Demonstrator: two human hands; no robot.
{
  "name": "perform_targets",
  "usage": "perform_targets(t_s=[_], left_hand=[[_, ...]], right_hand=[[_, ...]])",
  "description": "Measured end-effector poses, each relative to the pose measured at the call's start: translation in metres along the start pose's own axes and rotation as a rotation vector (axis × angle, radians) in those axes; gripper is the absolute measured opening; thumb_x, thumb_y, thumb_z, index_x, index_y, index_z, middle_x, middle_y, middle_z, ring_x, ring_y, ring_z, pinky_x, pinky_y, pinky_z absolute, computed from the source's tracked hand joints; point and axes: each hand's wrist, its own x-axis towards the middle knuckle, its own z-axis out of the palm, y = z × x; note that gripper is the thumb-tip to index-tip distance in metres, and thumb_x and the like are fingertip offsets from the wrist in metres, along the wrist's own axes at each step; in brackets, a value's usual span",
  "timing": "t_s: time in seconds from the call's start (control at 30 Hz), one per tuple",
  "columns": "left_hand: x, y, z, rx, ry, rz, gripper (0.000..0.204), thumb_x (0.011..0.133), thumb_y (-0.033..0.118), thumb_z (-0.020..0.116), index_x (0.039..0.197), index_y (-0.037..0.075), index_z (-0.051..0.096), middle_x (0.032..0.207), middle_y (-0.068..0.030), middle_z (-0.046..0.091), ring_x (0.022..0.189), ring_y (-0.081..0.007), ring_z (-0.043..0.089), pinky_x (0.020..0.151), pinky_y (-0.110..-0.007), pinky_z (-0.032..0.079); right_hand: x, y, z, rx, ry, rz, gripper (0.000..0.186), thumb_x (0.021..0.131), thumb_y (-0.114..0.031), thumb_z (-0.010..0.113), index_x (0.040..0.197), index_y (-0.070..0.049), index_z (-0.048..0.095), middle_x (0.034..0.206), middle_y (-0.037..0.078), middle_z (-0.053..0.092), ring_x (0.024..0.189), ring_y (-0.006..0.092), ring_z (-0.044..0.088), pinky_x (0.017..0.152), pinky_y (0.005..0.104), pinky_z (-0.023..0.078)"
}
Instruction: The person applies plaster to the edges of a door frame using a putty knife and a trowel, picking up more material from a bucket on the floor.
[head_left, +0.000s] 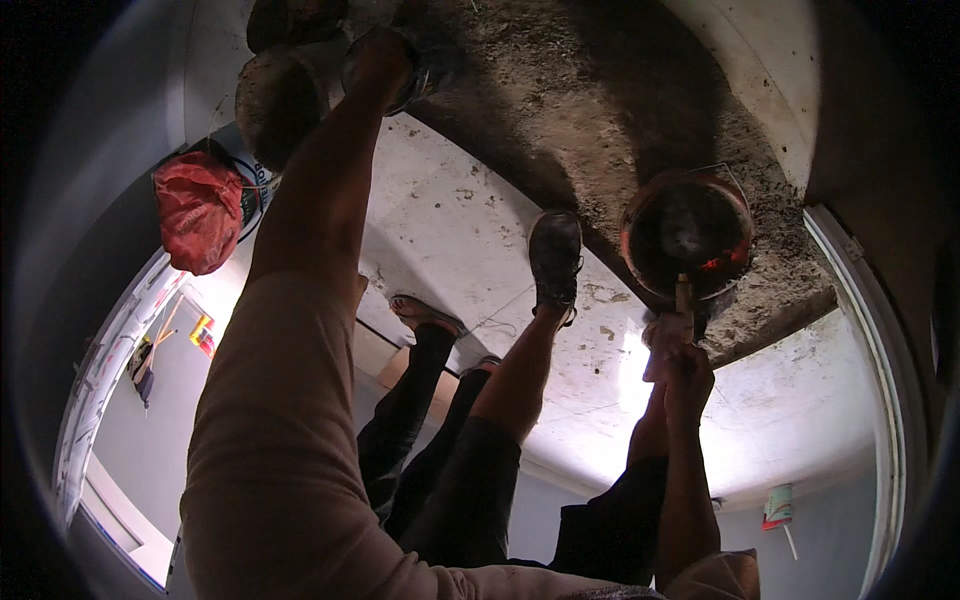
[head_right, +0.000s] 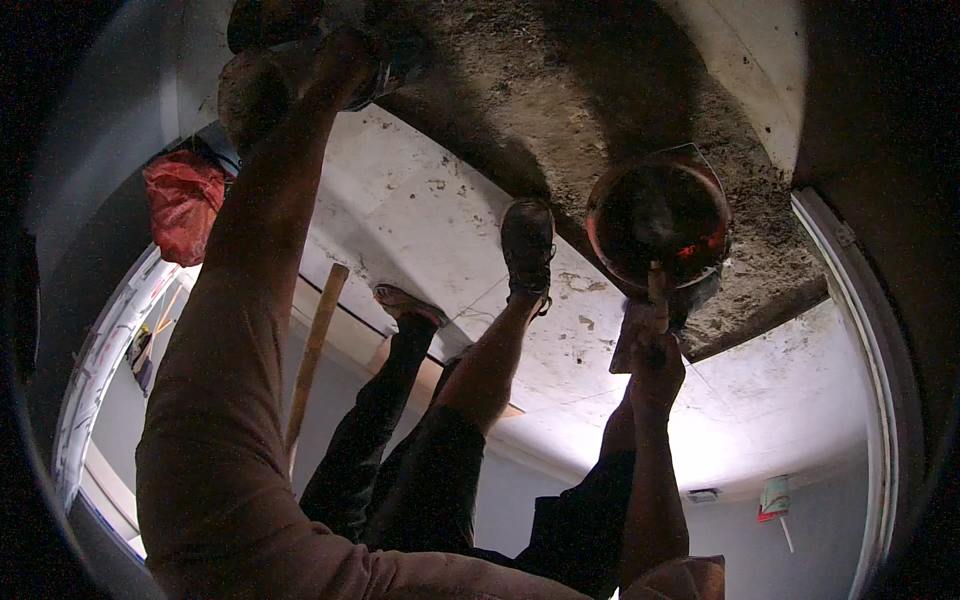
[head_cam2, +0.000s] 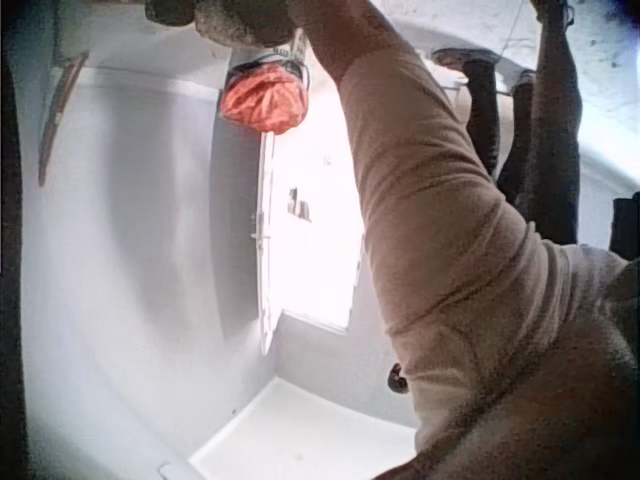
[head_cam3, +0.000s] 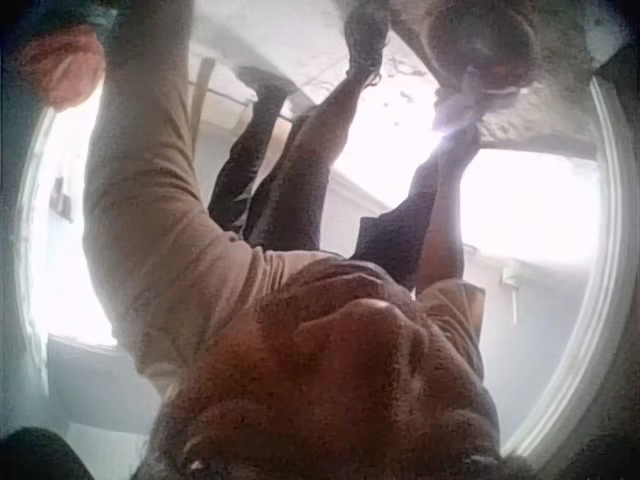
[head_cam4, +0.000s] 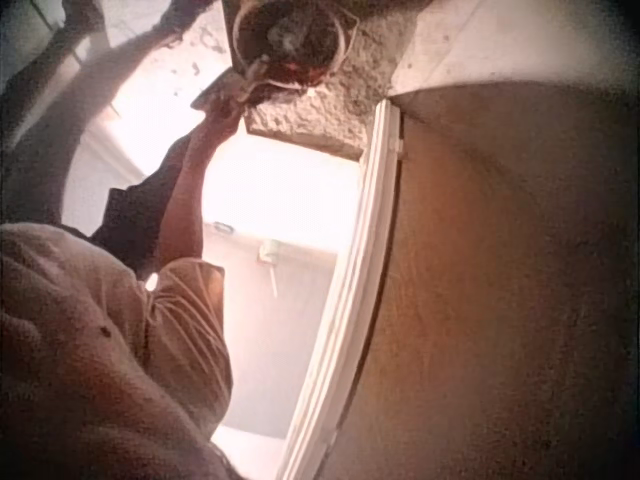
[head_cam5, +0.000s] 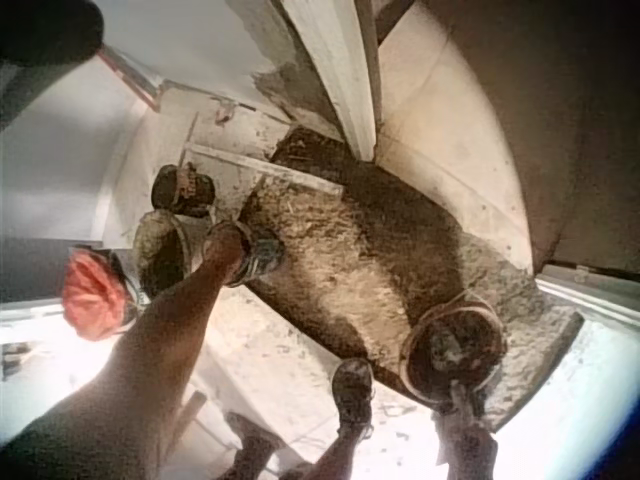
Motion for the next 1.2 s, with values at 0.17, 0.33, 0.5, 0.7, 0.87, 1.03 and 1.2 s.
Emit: perform_targets(t_s=[0.17,0.33,0.5,0.7,0.87,1.03,1.2], left_hand=[[-0.006,0.014,-0.029,-0.143,-0.117,0.191,0.04,0.096,0.031,0.054,0.121,0.003,0.068,0.125,-0.0251,0.065,0.119,-0.0408,0.062,0.096,-0.055,0.052],[-0.022,-0.085,-0.051,0.342,0.256,0.226,0.045,0.097,0.039,0.053,0.122,0.003,0.068,0.133,-0.0296,0.058,0.134,-0.0446,0.047,0.107,-0.055,0.043],[-0.041,-0.032,-0.051,0.011,0.226,0.191,0.035,0.094,0.033,0.056,0.108,0.003,0.069,0.118,-0.0254,0.065,0.113,-0.0459,0.062,0.091,-0.053,0.053],[-0.056,0.001,-0.068,-0.154,0.19,0.208,0.034,0.092,0.033,0.061,0.105,0.003,0.069,0.114,-0.0228,0.066,0.107,-0.0404,0.065,0.086,-0.051,0.054],[-0.104,0.044,-0.017,-0.252,0.169,0.027,0.065,0.092,0.031,0.064,0.147,0.019,0.03,0.15,-0.0231,0.031,0.132,-0.0485,0.041,0.1,-0.064,0.041],[-0.079,-0.012,0.054,-0.082,0.436,-0.139,0.074,0.091,0.049,0.066,0.152,0.019,0.038,0.155,-0.0243,0.032,0.137,-0.0489,0.038,0.1,-0.07,0.039],[-0.037,0.029,0.01,-0.185,0.175,-0.059,0.052,0.093,0.043,0.061,0.135,0.011,0.058,0.137,-0.0247,0.056,0.128,-0.0404,0.053,0.108,-0.057,0.039]], right_hand=[[-0.016,-0.071,-0.037,0.005,0.083,0.09,0.028,0.094,-0.026,0.07,0.101,0.0,0.064,0.094,0.009,0.068,0.085,0.0189,0.063,0.078,0.0342,0.052],[-0.002,-0.076,-0.044,0.112,-0.018,-0.037,0.032,0.099,-0.03,0.067,0.106,0.0,0.062,0.087,0.004,0.062,0.077,0.0122,0.058,0.068,0.0304,0.05],[0.004,-0.093,-0.055,0.059,0.049,-0.225,0.03,0.097,-0.027,0.069,0.106,0.0,0.062,0.088,0.004,0.063,0.079,0.0103,0.056,0.068,0.0295,0.049],[0.003,-0.04,-0.04,0.074,-0.031,-0.053,0.024,0.095,-0.02,0.069,0.107,0.0,0.062,0.093,0.006,0.065,0.084,0.0132,0.06,0.071,0.0303,0.052],[0.006,-0.015,-0.008,0.134,-0.042,0.038,0.033,0.096,-0.027,0.069,0.111,0.002,0.066,0.097,0.012,0.07,0.087,0.0168,0.064,0.076,0.0332,0.053],[0.025,-0.025,0.026,0.071,-0.023,-0.071,0.031,0.095,-0.027,0.068,0.111,0.0,0.066,0.094,0.01,0.069,0.084,0.0168,0.063,0.076,0.0339,0.052],[0.017,-0.025,0.005,-0.045,-0.027,0.04,0.027,0.095,-0.026,0.066,0.106,-0.001,0.067,0.091,0.007,0.067,0.08,0.015,0.062,0.071,0.0314,0.051]])
